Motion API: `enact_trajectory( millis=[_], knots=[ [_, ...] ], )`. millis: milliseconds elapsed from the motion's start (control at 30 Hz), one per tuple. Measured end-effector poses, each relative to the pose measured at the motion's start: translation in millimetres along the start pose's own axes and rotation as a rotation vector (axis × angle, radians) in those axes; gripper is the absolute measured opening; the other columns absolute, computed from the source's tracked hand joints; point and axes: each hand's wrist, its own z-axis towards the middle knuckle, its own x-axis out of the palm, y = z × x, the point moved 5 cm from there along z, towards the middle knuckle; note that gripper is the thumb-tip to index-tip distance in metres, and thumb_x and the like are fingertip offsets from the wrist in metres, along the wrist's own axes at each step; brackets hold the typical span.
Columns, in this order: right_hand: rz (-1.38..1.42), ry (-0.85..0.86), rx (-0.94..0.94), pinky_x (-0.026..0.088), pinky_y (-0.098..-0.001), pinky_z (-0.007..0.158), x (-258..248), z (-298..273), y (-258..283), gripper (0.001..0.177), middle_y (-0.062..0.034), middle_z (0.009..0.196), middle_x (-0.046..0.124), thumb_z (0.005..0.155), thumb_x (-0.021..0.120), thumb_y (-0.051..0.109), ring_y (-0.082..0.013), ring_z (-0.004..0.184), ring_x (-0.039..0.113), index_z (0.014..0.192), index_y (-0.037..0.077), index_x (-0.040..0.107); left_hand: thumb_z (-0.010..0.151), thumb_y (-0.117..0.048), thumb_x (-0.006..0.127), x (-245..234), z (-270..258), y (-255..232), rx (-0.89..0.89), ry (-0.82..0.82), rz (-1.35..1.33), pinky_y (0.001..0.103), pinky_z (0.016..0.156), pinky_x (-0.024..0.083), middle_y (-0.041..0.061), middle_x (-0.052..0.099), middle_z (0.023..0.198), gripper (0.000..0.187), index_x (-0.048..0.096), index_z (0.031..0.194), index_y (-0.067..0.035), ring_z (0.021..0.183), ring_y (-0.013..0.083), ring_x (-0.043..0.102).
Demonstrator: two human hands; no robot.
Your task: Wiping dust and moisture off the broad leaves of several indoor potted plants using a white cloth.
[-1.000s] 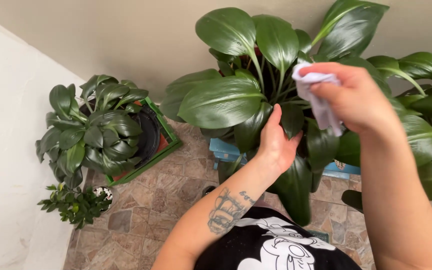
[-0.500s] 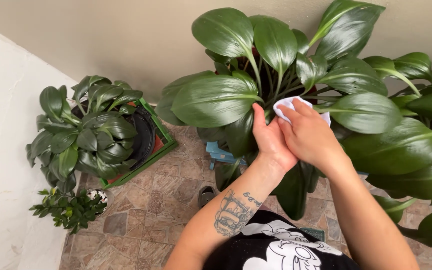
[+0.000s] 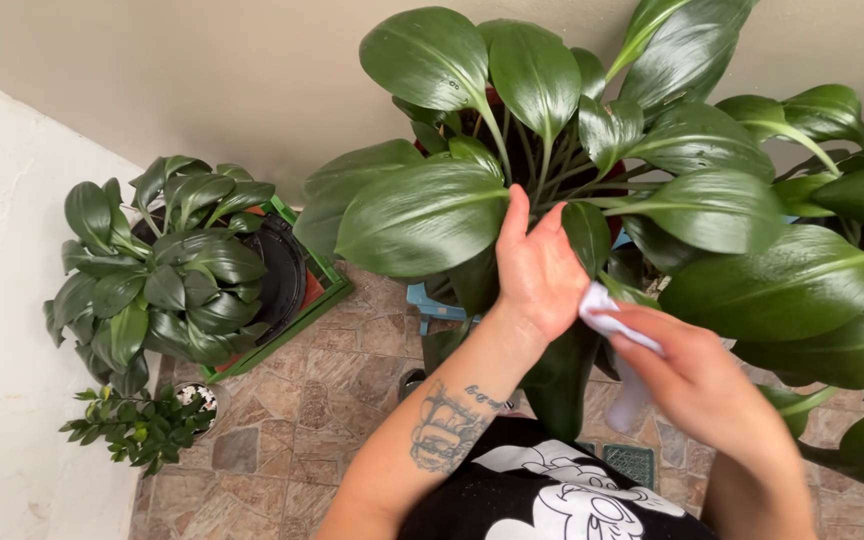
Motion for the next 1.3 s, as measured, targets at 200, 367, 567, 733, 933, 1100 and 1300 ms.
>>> enact_trajectory(
  millis=[200,367,567,733,933,1100,1300],
  knots=[
    [0.631,-0.058,0.197,0.054,-0.0377,0.078,-27,-22,-43,0.041,-0.0214,0.106,0.071,0.104,0.058,0.012,-0.0240,0.089,0.066,0.140,-0.006,0.065,0.099,-0.061,0.053,-17,-47,-28,-0.070,-0.327,0.274,0.043,0.128,0.011,0.014,0.029,0.169,0.091,0.023,0.162,-0.002,0.154,0.0228,0.024],
    [0.946,-0.180,0.107,0.053,-0.0370,0.094,-26,-20,-25,0.046,-0.0197,0.122,0.070,0.108,0.055,0.016,-0.0253,0.106,0.068,0.143,-0.013,0.057,0.102,-0.034,0.061,-11,-111,-43,0.003,0.025,0.557,0.042,0.129,0.018,0.020,0.034,0.167,0.077,0.029,0.161,0.004,0.156,0.0274,0.031],
    [0.908,-0.275,-0.081,0.051,-0.0372,0.107,-3,-11,-7,0.048,-0.0178,0.131,0.066,0.110,0.058,0.018,-0.0240,0.118,0.065,0.149,-0.012,0.053,0.099,-0.018,0.062,-43,-125,-21,0.114,-0.027,0.877,0.041,0.121,0.034,0.011,0.044,0.156,0.066,0.032,0.156,-0.003,0.143,0.0227,0.044],
    [0.250,-0.343,-0.254,0.041,-0.0434,0.118,28,11,42,0.042,-0.0199,0.148,0.059,0.109,0.053,0.017,-0.0306,0.136,0.056,0.147,0.001,0.059,0.110,-0.034,0.050,-36,-116,5,-0.027,0.082,0.588,0.038,0.124,0.031,0.011,0.047,0.156,0.061,0.037,0.159,-0.001,0.145,0.0200,0.043],
    [-0.329,-0.310,-0.302,0.018,-0.0547,0.125,75,17,49,0.046,-0.0277,0.162,0.038,0.099,0.056,0.014,-0.0441,0.154,0.029,0.145,0.009,0.060,0.106,-0.063,0.036,-14,-114,8,-0.136,0.095,0.222,0.037,0.128,0.025,0.007,0.038,0.164,0.079,0.031,0.161,-0.007,0.152,0.0203,0.035],
    [-0.335,-0.339,-0.307,0.020,-0.0548,0.126,95,-13,62,0.047,-0.0244,0.162,0.039,0.100,0.053,0.015,-0.0433,0.155,0.029,0.147,0.008,0.056,0.099,-0.077,0.035,-16,-120,3,-0.259,0.139,0.049,0.043,0.127,0.025,0.009,0.037,0.164,0.095,0.029,0.162,-0.007,0.151,0.0255,0.035],
    [-0.095,-0.394,-0.368,0.026,-0.0513,0.129,118,-46,60,0.040,-0.0202,0.152,0.054,0.105,0.048,0.020,-0.0408,0.153,0.041,0.138,0.003,0.061,0.107,-0.083,0.034,-23,-123,-11,-0.331,0.286,-0.240,0.050,0.130,0.027,0.016,0.043,0.158,0.099,0.030,0.166,-0.004,0.147,0.0339,0.040]
  ],
)
